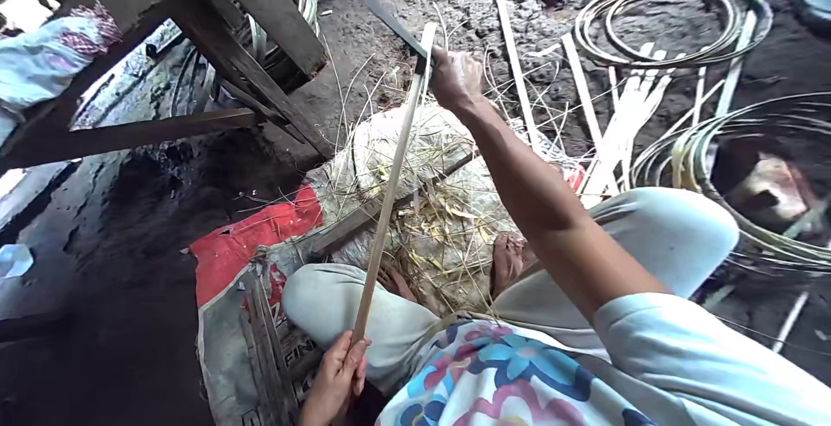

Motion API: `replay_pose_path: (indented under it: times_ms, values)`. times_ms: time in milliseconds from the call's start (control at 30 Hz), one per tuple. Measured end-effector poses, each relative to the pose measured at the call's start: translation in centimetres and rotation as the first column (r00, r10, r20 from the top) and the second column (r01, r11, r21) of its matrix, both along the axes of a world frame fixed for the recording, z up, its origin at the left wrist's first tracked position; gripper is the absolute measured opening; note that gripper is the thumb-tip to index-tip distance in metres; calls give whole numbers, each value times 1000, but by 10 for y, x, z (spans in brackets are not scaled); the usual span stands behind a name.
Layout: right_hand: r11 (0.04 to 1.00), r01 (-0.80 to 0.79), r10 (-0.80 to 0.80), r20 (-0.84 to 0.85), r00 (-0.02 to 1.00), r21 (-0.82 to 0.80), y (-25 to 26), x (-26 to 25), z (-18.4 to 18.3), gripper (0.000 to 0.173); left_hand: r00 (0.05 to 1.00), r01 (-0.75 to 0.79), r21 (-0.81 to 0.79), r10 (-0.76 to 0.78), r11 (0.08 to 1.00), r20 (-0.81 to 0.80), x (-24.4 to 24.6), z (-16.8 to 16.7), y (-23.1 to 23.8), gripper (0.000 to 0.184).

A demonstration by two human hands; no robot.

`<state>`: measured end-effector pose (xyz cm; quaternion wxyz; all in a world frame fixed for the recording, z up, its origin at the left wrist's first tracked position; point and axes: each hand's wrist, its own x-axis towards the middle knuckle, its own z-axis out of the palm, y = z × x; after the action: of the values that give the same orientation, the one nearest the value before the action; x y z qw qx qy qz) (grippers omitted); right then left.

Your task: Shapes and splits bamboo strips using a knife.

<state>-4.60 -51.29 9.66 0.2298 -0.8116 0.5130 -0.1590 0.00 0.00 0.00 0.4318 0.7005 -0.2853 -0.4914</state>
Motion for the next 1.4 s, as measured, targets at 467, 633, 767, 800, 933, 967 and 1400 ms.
replay_pose_path:
  times_ms: [467,633,767,800,933,967,1400]
  values:
    - [958,-96,115,55,992,-269,62,-6,14,32,932,-15,-255,106,967,346,20,77,-291,43]
    - [976,-72,68,-25,997,-204,23,-17,14,34,919,11,-147,48,989,392,14,75,-272,38]
    - [988,156,-153,142,978,-10,-43,-35,20,36,934,36,-110,6,993,356,27,72,-236,33]
    - [992,127,-129,200,971,24,-43,-40,17,35,929,33,-92,3,995,369,33,69,-232,33]
    - [926,-152,-108,628,771,345,-1,-49,-14,36,945,63,-56,-41,996,323,48,60,-220,32]
    - [860,-257,-143,691,709,441,13,-50,-20,38,945,85,-40,-68,996,321,48,61,-218,32]
    - [665,-486,-264,787,557,567,73,-51,-56,25,953,-106,-439,217,892,211,-28,-38,-123,79]
